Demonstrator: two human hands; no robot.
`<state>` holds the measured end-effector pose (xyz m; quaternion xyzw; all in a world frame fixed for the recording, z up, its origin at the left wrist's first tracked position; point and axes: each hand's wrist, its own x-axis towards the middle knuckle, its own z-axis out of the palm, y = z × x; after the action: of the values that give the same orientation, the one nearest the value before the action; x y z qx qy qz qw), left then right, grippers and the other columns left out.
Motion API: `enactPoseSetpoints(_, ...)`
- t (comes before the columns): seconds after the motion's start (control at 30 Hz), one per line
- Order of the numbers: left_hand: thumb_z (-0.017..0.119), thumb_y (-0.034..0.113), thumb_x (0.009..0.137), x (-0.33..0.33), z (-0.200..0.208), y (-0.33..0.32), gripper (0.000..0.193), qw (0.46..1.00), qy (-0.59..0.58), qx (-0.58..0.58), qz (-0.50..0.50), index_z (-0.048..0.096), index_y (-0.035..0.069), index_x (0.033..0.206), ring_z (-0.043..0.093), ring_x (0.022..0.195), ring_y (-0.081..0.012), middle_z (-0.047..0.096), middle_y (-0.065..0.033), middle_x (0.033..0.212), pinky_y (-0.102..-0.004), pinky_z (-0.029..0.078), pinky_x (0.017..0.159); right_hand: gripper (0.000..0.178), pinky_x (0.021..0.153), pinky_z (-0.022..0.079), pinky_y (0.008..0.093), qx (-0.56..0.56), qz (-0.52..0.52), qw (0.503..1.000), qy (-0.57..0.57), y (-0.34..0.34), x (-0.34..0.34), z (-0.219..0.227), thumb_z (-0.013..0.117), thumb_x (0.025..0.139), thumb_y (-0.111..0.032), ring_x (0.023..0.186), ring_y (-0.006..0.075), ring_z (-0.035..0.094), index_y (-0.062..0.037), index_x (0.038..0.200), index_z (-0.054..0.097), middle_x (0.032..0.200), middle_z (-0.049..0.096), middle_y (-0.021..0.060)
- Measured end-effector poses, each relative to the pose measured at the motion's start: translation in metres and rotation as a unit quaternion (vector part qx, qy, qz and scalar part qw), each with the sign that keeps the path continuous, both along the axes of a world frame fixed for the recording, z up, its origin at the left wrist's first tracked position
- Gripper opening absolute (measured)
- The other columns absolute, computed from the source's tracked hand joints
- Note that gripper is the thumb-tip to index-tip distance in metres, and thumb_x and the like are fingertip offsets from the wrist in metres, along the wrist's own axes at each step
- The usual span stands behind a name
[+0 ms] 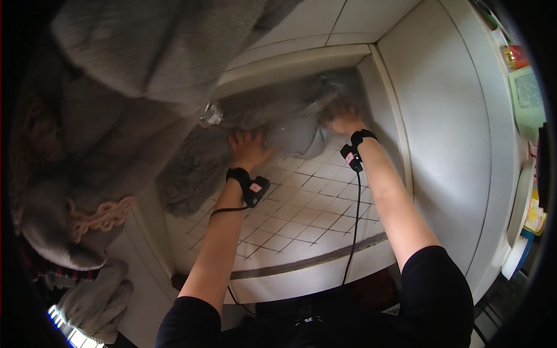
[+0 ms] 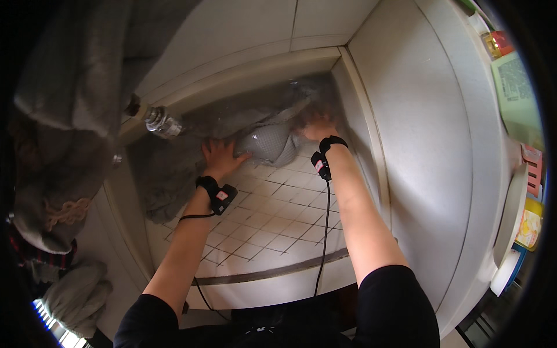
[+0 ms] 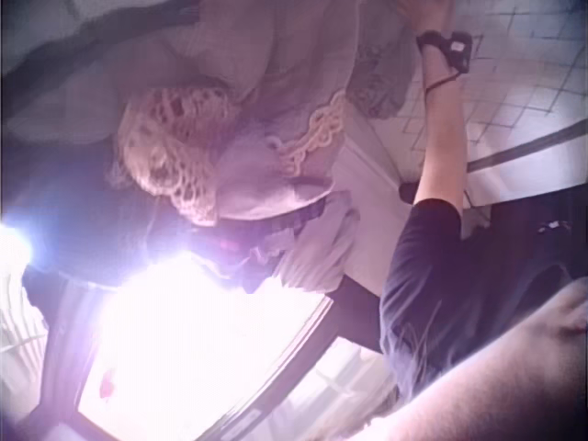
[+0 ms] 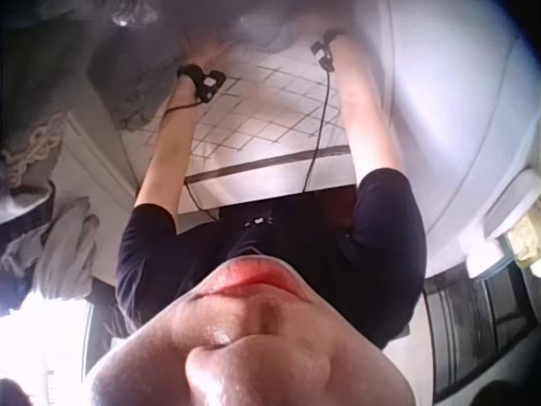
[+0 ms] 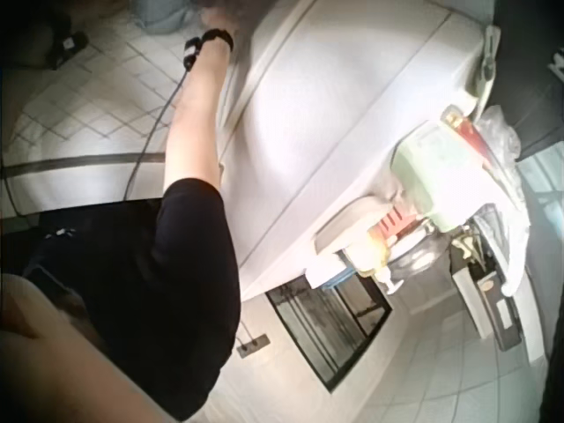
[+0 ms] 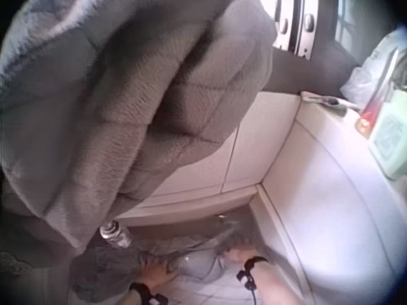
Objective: The person washes several pieces of clothing by hand in a small tiled basin. They submerge each item in water, agitate it, wring it out, and place it on a nearby ledge. The items include a dark patterned cloth, a light-colored cloth, and a gray towel.
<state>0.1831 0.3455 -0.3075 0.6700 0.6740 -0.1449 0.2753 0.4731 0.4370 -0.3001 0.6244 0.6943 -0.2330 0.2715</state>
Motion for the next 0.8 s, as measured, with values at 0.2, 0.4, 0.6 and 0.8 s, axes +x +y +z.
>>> enactPoseSetpoints(0.2, 0.045, 0.077, 0.072, 0.014, -0.01, 0.027, 0.092, 0.999, 0.019, -0.028, 0.003, 0.033, 0.018, 0.142, 0.008, 0.138, -0.0413, 0.023, -0.015, 0.149, -0.0628, 0.002, 0.106, 0.069, 0.11, 0.011, 0.0568, 0.071, 0.099, 0.988, -0.099, 0.014, 0.007, -0.035, 0.05, 0.084, -0.045, 0.14, 0.0343, 0.008, -0.0236, 0.145, 0.024, 0.153, 0.015, 0.007)
enactPoseSetpoints(0.4, 0.057, 0.064, 0.072, 0.016, -0.01, 0.02, 0.083, 0.995, 0.023, 0.096, 0.003, 0.041, 0.014, 0.136, 0.022, 0.133, -0.0409, 0.034, -0.0192, 0.141, -0.0614, 0.014, 0.105, 0.056, 0.104, 0.024, 0.0596, 0.093, -0.018, 0.995, -0.014, 0.002, -0.008, -0.018, 0.051, 0.085, -0.031, 0.131, 0.0466, 0.021, -0.0203, 0.138, 0.036, 0.148, 0.024, 0.0104)
enactPoseSetpoints(0.6, 0.064, 0.047, 0.074, -0.017, 0.04, -0.023, 0.069, 0.98, -0.102, 0.166, 0.041, 0.049, 0.004, 0.126, 0.049, 0.112, -0.0367, 0.057, -0.0202, 0.114, -0.0487, 0.033, 0.098, 0.04, 0.09, 0.043, 0.045, 0.158, -0.033, 0.985, 0.062, -0.034, -0.035, 0.056, 0.057, 0.082, -0.027, 0.117, 0.0393, 0.045, -0.0226, 0.122, 0.055, 0.132, 0.049, 0.0105)
enactPoseSetpoints(0.8, 0.068, 0.036, 0.076, -0.029, 0.101, -0.055, 0.065, 0.861, -0.368, 0.068, 0.344, 0.049, -0.006, 0.122, 0.061, 0.095, -0.0287, 0.062, -0.0151, 0.108, -0.0384, 0.047, 0.083, 0.037, 0.078, 0.049, 0.0349, 0.047, -0.397, 0.749, 0.529, -0.043, -0.026, 0.097, 0.066, 0.081, -0.032, 0.095, 0.024, 0.062, -0.0006, 0.1, 0.065, 0.1, 0.066, 0.0125)
